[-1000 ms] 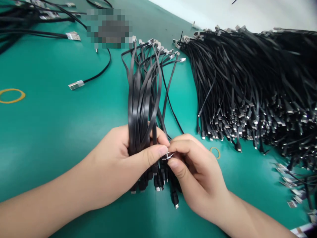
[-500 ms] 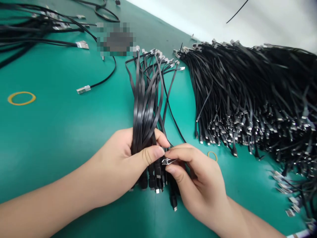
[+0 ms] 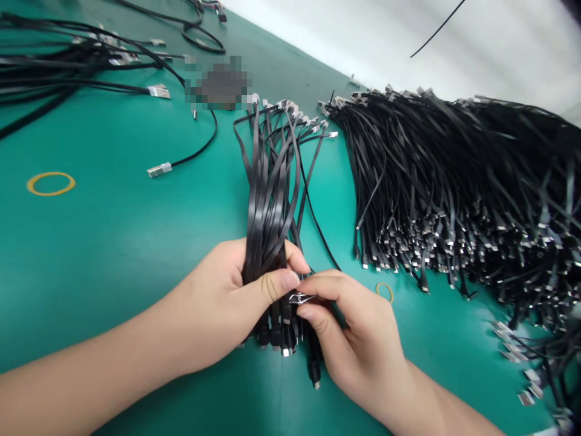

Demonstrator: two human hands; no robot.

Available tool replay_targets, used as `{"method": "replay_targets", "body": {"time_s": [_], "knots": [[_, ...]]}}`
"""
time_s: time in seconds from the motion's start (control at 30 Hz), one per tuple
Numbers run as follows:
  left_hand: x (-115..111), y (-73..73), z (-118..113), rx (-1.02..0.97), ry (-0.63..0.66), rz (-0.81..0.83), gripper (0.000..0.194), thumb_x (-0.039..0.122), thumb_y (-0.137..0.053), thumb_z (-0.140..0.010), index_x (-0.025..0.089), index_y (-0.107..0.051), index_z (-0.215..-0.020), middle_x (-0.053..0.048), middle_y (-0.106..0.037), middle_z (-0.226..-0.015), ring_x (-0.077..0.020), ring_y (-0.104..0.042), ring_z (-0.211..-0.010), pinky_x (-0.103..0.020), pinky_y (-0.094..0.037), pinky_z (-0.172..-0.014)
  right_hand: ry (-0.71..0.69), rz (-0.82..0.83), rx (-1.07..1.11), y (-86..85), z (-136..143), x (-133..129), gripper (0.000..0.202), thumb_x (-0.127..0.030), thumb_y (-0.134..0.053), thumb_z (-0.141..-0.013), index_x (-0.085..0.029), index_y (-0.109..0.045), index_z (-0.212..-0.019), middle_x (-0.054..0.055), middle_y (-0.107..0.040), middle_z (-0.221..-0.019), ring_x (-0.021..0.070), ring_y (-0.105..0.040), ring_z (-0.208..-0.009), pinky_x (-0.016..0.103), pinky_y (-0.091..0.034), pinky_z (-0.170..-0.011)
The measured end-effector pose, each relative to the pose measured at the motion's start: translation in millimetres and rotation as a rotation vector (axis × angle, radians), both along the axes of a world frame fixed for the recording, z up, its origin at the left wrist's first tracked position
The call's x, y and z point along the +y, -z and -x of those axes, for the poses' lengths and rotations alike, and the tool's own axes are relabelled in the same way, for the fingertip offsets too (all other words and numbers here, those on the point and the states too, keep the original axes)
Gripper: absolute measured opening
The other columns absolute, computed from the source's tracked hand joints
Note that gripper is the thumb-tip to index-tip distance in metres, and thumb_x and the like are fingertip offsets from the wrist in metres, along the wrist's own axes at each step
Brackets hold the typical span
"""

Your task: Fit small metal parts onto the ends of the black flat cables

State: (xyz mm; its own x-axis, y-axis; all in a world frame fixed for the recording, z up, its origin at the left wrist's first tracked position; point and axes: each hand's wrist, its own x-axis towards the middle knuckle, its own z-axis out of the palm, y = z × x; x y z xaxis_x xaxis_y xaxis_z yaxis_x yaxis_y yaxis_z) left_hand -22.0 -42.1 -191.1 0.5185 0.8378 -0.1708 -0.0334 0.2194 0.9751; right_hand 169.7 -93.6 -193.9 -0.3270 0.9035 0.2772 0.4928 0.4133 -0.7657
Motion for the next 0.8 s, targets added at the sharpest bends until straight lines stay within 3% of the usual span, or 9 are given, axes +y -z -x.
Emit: {"method": "replay_targets", "body": {"time_s": [0.57, 0.8], "knots": [[-1.0, -1.6, -4.7, -0.014, -0.092, -0.030, 0.020, 0.040, -0.066, -0.087, 0.020, -0.066, -0.088, 0.003, -0.065, -0.069, -0.0129, -0.061, -0.061, -0.021, -0.052, -0.057, -0.014, -0.117, -0.111, -0.4, 1.8, 3.4, 0.014, -0.014, -0.056, -0.097, -0.021, -0.060, -0.109, 0.003, -0.070, -0.096, 0.0146, -0.067, -0.085, 0.026, -0.055, -0.075], [-0.7, -5.0, -2.7, 0.019, -0.048, -0.061, 0.020, 0.040, -0.066, -0.086, 0.020, -0.067, -0.086, 0.003, -0.065, -0.069, -0.0122, -0.060, -0.058, -0.020, -0.050, -0.054, 0.131, -0.039, -0.062, -3.5, 1.0, 2.6, 0.011, -0.015, -0.055, -0.097, -0.022, -0.061, -0.104, -0.002, -0.064, -0.082, 0.0100, -0.060, -0.069, 0.023, -0.049, -0.065]]}}
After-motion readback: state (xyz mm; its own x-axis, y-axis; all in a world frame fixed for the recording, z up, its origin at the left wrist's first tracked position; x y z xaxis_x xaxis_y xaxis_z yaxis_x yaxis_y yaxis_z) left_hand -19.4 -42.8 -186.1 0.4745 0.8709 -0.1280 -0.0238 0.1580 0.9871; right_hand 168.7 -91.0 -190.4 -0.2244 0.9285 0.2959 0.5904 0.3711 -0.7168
